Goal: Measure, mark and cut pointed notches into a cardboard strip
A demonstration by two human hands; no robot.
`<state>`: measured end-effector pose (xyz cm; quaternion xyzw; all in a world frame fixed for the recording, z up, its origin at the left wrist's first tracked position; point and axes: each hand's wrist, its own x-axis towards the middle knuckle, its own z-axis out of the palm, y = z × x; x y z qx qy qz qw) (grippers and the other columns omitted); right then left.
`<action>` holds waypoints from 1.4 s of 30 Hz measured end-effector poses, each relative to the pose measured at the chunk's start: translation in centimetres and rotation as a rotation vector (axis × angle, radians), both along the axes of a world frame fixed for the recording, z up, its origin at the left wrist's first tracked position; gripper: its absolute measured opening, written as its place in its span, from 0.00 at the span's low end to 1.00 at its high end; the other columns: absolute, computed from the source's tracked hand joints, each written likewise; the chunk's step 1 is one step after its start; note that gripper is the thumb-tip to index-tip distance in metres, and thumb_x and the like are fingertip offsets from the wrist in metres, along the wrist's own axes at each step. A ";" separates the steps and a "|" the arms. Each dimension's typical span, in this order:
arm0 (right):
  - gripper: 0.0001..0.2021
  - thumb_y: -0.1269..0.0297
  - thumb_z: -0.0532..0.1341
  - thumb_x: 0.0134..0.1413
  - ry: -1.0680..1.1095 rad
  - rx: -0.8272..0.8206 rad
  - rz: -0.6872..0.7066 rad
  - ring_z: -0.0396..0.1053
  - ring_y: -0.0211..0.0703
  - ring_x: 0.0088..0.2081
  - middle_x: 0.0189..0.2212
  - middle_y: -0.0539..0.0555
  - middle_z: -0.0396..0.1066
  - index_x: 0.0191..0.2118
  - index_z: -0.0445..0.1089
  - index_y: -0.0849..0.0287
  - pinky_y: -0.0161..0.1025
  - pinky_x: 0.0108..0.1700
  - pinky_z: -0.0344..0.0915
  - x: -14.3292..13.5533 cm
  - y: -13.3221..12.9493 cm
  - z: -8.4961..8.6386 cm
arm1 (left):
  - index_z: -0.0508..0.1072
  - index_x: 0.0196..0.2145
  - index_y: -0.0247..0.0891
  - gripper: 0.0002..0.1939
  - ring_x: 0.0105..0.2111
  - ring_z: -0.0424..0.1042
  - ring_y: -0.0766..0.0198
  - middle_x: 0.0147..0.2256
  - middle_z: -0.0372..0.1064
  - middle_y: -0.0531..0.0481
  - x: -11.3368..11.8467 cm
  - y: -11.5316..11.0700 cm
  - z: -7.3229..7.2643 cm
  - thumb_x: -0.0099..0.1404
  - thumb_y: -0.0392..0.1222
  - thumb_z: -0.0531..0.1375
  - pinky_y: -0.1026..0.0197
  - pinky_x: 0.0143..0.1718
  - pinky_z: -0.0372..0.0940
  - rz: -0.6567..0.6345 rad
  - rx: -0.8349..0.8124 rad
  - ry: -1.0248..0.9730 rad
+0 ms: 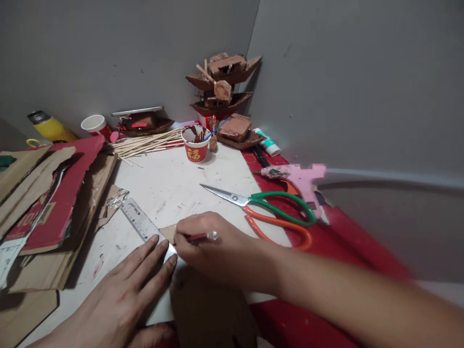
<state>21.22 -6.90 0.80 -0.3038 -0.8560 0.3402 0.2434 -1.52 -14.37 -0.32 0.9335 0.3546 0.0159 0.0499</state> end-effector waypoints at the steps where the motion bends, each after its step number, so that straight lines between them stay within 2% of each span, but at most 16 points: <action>1: 0.12 0.70 0.56 0.63 -0.013 0.008 0.025 0.60 0.36 0.24 0.23 0.46 0.64 0.27 0.64 0.59 0.35 0.28 0.58 0.1 0.0 0.3 | 0.60 0.65 0.32 0.42 0.66 0.52 0.37 0.65 0.55 0.30 0.0 0.0 0.0 0.62 0.60 0.63 0.40 0.56 0.67 0.000 0.002 -0.004; 4: 0.15 0.75 0.51 0.59 -0.044 0.016 0.042 0.53 0.35 0.23 0.19 0.45 0.58 0.22 0.55 0.56 0.36 0.28 0.52 0.4 -0.2 1.2 | 0.61 0.65 0.32 0.41 0.66 0.53 0.38 0.65 0.56 0.30 -0.1 -0.1 -0.2 0.63 0.61 0.62 0.41 0.56 0.67 -0.001 0.008 -0.005; 7: 0.15 0.74 0.50 0.60 -0.074 0.031 0.017 0.50 0.35 0.22 0.19 0.45 0.56 0.23 0.52 0.56 0.37 0.27 0.49 0.4 -0.4 1.4 | 0.60 0.65 0.32 0.42 0.66 0.53 0.38 0.65 0.57 0.31 -0.1 -0.1 -0.3 0.62 0.62 0.62 0.41 0.55 0.68 -0.006 0.014 -0.006; 10: 0.15 0.73 0.52 0.60 -0.083 0.000 0.010 0.50 0.35 0.22 0.19 0.44 0.56 0.23 0.52 0.56 0.37 0.27 0.48 0.5 -0.8 1.3 | 0.60 0.65 0.30 0.43 0.65 0.54 0.36 0.64 0.57 0.29 0.1 0.0 -0.2 0.62 0.62 0.62 0.40 0.54 0.68 -0.022 0.032 0.012; 16: 0.14 0.73 0.54 0.56 -0.107 -0.203 0.012 0.54 0.35 0.22 0.18 0.44 0.57 0.22 0.53 0.56 0.35 0.26 0.50 0.7 -1.5 2.2 | 0.61 0.64 0.27 0.44 0.64 0.56 0.34 0.64 0.57 0.26 0.3 0.0 0.1 0.62 0.62 0.62 0.40 0.52 0.70 -0.037 0.047 0.052; 20: 0.13 0.74 0.53 0.56 -0.137 -0.159 -0.001 0.54 0.35 0.23 0.19 0.44 0.58 0.23 0.54 0.57 0.35 0.27 0.51 0.7 -1.7 2.7 | 0.61 0.64 0.29 0.43 0.64 0.55 0.35 0.64 0.56 0.27 0.3 0.0 0.0 0.62 0.62 0.63 0.39 0.53 0.69 -0.024 0.029 0.058; 25: 0.12 0.75 0.54 0.55 -0.136 -0.127 -0.002 0.53 0.33 0.22 0.19 0.43 0.57 0.23 0.55 0.57 0.34 0.27 0.50 0.7 -1.7 2.1 | 0.62 0.64 0.27 0.44 0.64 0.56 0.34 0.63 0.57 0.25 0.3 0.0 0.0 0.60 0.62 0.63 0.40 0.53 0.69 -0.038 0.050 0.065; 28: 0.13 0.74 0.54 0.55 -0.145 -0.140 0.016 0.52 0.33 0.21 0.18 0.43 0.57 0.22 0.55 0.57 0.33 0.25 0.50 0.9 -1.5 1.9 | 0.64 0.63 0.27 0.44 0.62 0.59 0.33 0.62 0.59 0.25 0.4 0.2 0.1 0.59 0.63 0.64 0.41 0.51 0.70 -0.055 0.095 0.066; 32: 0.15 0.72 0.52 0.59 -0.101 -0.073 -0.028 0.53 0.34 0.20 0.17 0.45 0.58 0.21 0.57 0.57 0.33 0.24 0.52 1.2 -1.0 2.7 | 0.68 0.59 0.25 0.42 0.58 0.65 0.32 0.59 0.64 0.25 0.4 0.3 0.2 0.59 0.64 0.63 0.41 0.48 0.73 -0.098 0.194 0.063; 34: 0.15 0.70 0.51 0.64 -0.063 -0.110 -0.093 0.60 0.34 0.22 0.20 0.47 0.64 0.24 0.63 0.58 0.32 0.24 0.55 1.4 -0.8 3.1 | 0.71 0.56 0.24 0.39 0.55 0.69 0.32 0.56 0.68 0.24 0.4 0.1 0.2 0.61 0.63 0.62 0.42 0.46 0.74 -0.129 0.252 0.060; 36: 0.14 0.68 0.51 0.67 -0.008 -0.135 -0.151 0.68 0.35 0.25 0.25 0.50 0.72 0.31 0.70 0.59 0.31 0.27 0.61 1.6 -0.4 3.0 | 0.73 0.53 0.23 0.35 0.52 0.73 0.35 0.52 0.71 0.25 0.3 -0.2 0.2 0.65 0.61 0.59 0.45 0.44 0.75 -0.158 0.305 0.036; 38: 0.12 0.68 0.53 0.67 0.031 -0.022 -0.178 0.74 0.39 0.32 0.33 0.54 0.78 0.40 0.74 0.61 0.33 0.35 0.67 1.8 0.2 2.2 | 0.74 0.50 0.23 0.31 0.50 0.75 0.38 0.50 0.74 0.27 0.2 -0.5 0.2 0.69 0.58 0.55 0.47 0.43 0.75 -0.180 0.347 -0.009; 40: 0.12 0.68 0.54 0.66 -0.017 0.178 -0.151 0.75 0.47 0.43 0.43 0.62 0.78 0.47 0.73 0.64 0.41 0.46 0.69 1.9 1.1 0.8 | 0.74 0.49 0.23 0.28 0.48 0.76 0.40 0.49 0.75 0.28 0.1 -0.5 -0.1 0.70 0.55 0.54 0.48 0.43 0.75 -0.178 0.361 -0.059; 42: 0.14 0.72 0.54 0.64 -0.178 0.275 -0.121 0.73 0.51 0.45 0.44 0.63 0.77 0.50 0.73 0.65 0.46 0.48 0.69 1.9 2.2 -0.6 | 0.73 0.50 0.24 0.25 0.46 0.77 0.42 0.47 0.76 0.29 0.1 -0.3 -0.5 0.69 0.52 0.56 0.47 0.44 0.75 -0.140 0.336 -0.124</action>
